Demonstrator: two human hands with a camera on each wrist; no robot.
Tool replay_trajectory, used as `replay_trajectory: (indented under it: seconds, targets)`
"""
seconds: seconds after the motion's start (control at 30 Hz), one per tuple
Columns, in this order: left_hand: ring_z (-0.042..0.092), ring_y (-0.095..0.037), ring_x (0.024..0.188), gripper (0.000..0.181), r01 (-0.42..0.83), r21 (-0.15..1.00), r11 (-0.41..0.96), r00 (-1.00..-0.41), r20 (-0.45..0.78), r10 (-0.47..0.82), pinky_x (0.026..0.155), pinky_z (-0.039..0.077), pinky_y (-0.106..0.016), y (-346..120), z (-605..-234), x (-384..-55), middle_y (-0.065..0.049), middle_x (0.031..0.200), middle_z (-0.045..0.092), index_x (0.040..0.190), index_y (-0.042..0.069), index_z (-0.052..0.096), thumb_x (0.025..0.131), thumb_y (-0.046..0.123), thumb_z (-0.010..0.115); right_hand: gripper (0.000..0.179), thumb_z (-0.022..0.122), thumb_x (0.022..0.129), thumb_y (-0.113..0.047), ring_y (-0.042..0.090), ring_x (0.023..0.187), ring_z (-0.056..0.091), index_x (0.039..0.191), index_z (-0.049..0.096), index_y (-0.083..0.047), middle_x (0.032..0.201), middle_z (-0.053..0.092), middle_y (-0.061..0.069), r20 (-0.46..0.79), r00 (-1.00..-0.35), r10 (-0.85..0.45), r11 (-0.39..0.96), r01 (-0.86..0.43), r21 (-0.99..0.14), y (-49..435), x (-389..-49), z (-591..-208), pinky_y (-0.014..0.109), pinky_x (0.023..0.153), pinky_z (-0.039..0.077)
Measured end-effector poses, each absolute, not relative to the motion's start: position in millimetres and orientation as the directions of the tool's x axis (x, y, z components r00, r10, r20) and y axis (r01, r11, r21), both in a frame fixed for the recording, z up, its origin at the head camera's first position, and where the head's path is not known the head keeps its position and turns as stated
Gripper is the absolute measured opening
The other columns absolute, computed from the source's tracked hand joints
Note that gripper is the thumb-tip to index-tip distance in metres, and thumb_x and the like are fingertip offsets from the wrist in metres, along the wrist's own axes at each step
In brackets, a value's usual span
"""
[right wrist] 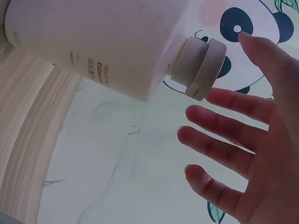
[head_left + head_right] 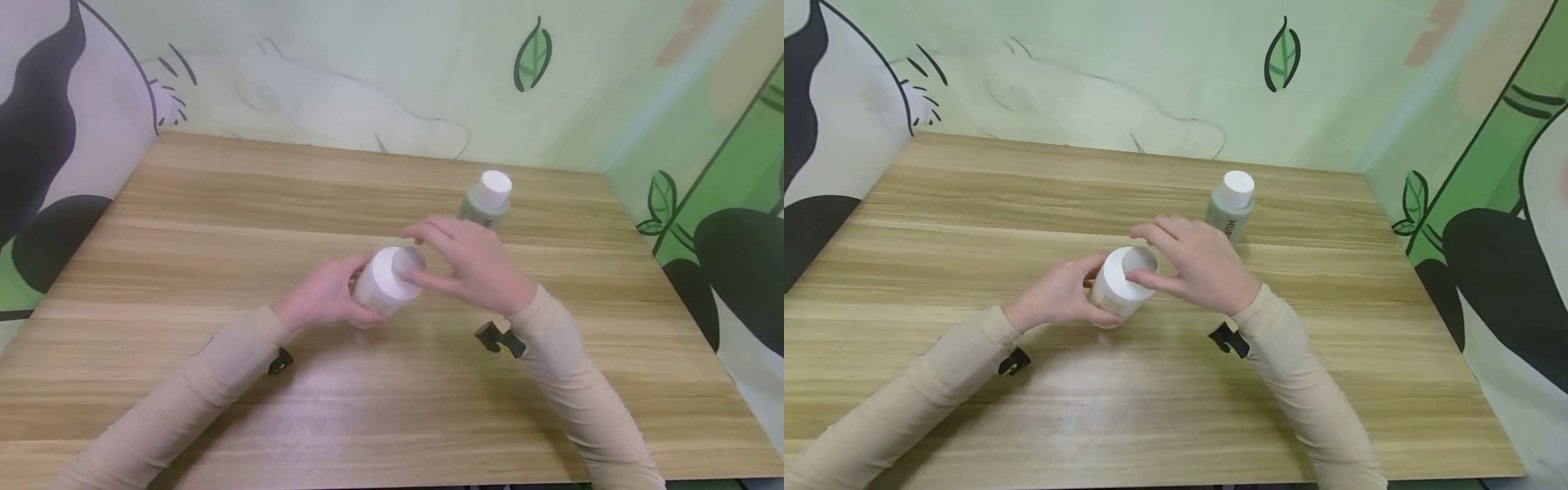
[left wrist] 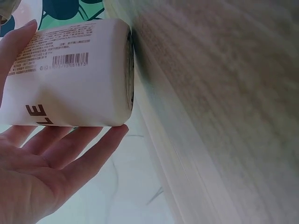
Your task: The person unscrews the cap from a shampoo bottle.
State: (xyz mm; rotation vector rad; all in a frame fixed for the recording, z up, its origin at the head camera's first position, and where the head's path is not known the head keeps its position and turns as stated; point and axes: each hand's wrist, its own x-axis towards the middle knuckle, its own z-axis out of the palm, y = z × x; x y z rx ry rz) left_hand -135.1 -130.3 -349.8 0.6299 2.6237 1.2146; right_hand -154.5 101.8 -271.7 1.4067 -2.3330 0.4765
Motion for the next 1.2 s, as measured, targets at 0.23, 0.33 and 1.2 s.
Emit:
replay_trajectory:
  seconds: [0.23, 0.33, 1.2]
  targets:
    - [0.064, -0.024, 0.105, 0.088, 0.296, 0.747, 0.596, -0.897, 0.004, 0.441, 0.091, 0.054, -0.042, -129.0, -351.5, -136.3, -0.007, 0.121, 0.066, 0.140, 0.016, 0.046, 0.064, 0.026, 0.089, 0.035, 0.075, 0.081, -0.033, 0.017, 0.078, 0.062, 0.103, 0.065, -0.008, 0.087, 0.066, 0.003, 0.483, -0.438, -0.758, 0.447, -0.889, -0.104, 103.7, -154.0, -270.6, 0.028, 0.068, 0.051]
    - [0.064, -0.024, 0.105, 0.089, 0.299, 0.740, 0.602, -0.897, 0.002, 0.443, 0.091, 0.054, -0.042, -129.0, -350.8, -136.5, -0.007, 0.121, 0.066, 0.140, 0.016, 0.046, 0.064, 0.027, 0.089, 0.032, 0.075, 0.082, -0.031, 0.017, 0.078, 0.062, 0.102, 0.065, -0.008, 0.086, 0.066, 0.002, 0.479, -0.432, -0.765, 0.439, -0.892, -0.103, 103.1, -154.3, -271.1, 0.028, 0.069, 0.052]
    - [0.064, -0.023, 0.106, 0.088, 0.304, 0.738, 0.603, -0.898, 0.010, 0.440, 0.092, 0.054, -0.043, -129.0, -347.5, -133.5, -0.007, 0.123, 0.066, 0.140, 0.016, 0.046, 0.064, 0.029, 0.089, 0.037, 0.075, 0.082, -0.031, 0.017, 0.092, 0.063, 0.108, 0.065, -0.007, 0.101, 0.069, 0.003, 0.432, -0.384, -0.816, 0.405, -0.913, -0.046, 105.5, -154.6, -267.1, 0.032, 0.076, 0.050]
